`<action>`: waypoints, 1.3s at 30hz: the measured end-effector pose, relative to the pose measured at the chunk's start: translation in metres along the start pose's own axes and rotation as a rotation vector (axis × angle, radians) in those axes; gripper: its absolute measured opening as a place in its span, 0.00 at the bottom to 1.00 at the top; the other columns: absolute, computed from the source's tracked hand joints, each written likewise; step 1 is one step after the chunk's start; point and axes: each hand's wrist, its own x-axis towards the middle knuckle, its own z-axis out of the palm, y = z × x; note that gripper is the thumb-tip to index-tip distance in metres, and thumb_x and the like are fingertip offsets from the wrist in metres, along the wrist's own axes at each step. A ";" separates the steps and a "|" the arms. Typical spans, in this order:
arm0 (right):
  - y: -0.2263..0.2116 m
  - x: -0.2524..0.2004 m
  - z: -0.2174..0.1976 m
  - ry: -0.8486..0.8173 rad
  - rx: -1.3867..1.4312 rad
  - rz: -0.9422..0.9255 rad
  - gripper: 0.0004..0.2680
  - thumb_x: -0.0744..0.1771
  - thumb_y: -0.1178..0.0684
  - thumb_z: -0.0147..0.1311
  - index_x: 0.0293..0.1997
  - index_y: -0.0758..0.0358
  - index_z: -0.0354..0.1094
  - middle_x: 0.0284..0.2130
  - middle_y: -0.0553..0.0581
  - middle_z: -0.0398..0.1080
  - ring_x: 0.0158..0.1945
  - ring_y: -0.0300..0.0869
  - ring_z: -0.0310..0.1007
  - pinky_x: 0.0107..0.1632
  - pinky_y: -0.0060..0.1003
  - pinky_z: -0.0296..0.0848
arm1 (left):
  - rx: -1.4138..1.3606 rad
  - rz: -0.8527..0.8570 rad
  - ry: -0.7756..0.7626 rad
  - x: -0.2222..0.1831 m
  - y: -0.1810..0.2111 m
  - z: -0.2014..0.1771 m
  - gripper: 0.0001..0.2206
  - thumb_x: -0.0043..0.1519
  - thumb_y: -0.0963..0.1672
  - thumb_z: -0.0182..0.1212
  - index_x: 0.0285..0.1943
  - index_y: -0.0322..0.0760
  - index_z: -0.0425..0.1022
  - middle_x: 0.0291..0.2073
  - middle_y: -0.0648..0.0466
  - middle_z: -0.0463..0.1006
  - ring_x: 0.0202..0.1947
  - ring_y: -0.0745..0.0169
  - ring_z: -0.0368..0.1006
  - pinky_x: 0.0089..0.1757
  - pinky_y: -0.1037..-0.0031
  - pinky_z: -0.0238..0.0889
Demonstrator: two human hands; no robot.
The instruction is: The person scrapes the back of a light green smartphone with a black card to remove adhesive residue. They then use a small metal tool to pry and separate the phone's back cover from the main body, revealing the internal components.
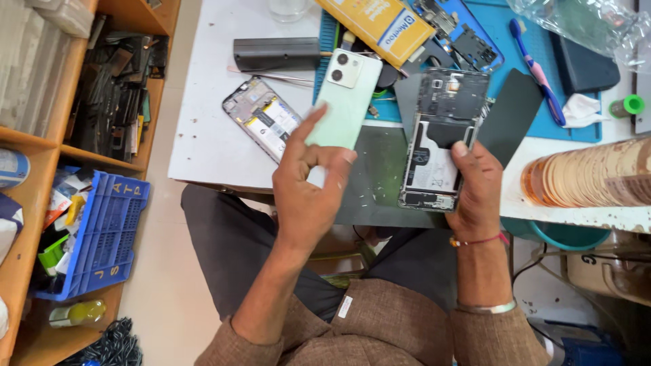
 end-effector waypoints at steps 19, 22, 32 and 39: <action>-0.007 -0.069 0.057 -0.222 -0.214 0.155 0.12 0.75 0.52 0.49 0.51 0.76 0.74 0.42 0.56 0.76 0.44 0.35 0.74 0.49 0.28 0.74 | -0.484 -0.433 -0.117 -0.031 -0.020 0.014 0.21 0.71 0.51 0.60 0.55 0.23 0.79 0.41 0.45 0.79 0.41 0.60 0.72 0.45 0.69 0.66; -0.015 -0.073 0.055 -0.220 -0.487 0.040 0.13 0.70 0.51 0.48 0.57 0.68 0.69 0.47 0.55 0.77 0.45 0.35 0.77 0.45 0.29 0.78 | -0.789 -0.527 0.043 -0.029 -0.027 -0.018 0.24 0.65 0.53 0.56 0.51 0.26 0.77 0.41 0.43 0.84 0.38 0.56 0.82 0.42 0.67 0.78; -0.016 -0.016 0.019 -0.081 -1.584 -0.632 0.21 0.66 0.48 0.70 0.62 0.67 0.68 0.62 0.66 0.64 0.69 0.61 0.57 0.70 0.55 0.59 | -1.082 -0.689 -0.039 -0.057 -0.041 -0.055 0.28 0.72 0.55 0.47 0.54 0.20 0.74 0.42 0.36 0.82 0.40 0.50 0.80 0.43 0.65 0.75; -0.016 0.018 0.001 -0.061 -1.653 -0.686 0.19 0.67 0.52 0.70 0.61 0.69 0.67 0.62 0.65 0.63 0.67 0.59 0.57 0.72 0.54 0.59 | -0.928 -0.735 0.068 -0.075 -0.039 -0.044 0.24 0.70 0.53 0.51 0.56 0.24 0.73 0.40 0.36 0.82 0.36 0.52 0.81 0.38 0.64 0.77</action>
